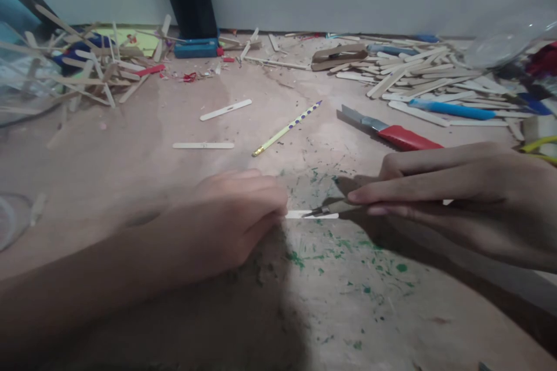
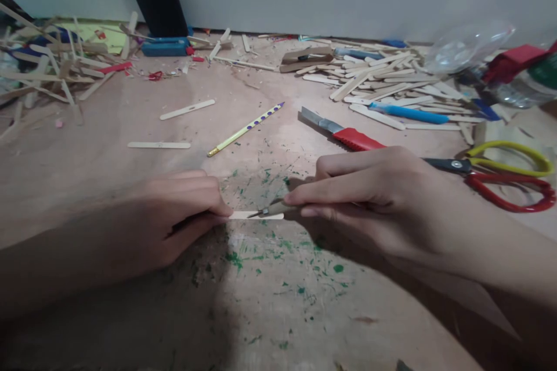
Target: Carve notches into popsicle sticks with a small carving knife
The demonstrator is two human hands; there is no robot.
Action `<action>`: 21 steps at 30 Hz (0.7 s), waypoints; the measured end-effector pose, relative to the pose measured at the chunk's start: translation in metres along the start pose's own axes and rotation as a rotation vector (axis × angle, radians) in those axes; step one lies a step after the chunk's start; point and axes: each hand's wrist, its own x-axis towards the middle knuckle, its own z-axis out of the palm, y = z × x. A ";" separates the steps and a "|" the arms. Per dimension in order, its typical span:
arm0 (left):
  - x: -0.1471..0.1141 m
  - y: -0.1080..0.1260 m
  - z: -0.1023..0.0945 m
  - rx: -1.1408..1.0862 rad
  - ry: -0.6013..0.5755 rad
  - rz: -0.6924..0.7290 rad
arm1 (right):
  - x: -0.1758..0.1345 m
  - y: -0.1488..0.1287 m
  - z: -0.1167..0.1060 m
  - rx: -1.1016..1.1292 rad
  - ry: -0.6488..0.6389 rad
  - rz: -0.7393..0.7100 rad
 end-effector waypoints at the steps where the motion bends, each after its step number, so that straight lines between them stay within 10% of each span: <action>1: 0.000 0.000 0.000 0.000 0.003 0.005 | 0.000 0.000 0.000 0.004 0.007 0.002; 21: -0.007 -0.011 -0.004 0.095 0.001 0.131 | 0.000 -0.009 -0.011 0.138 -0.109 0.145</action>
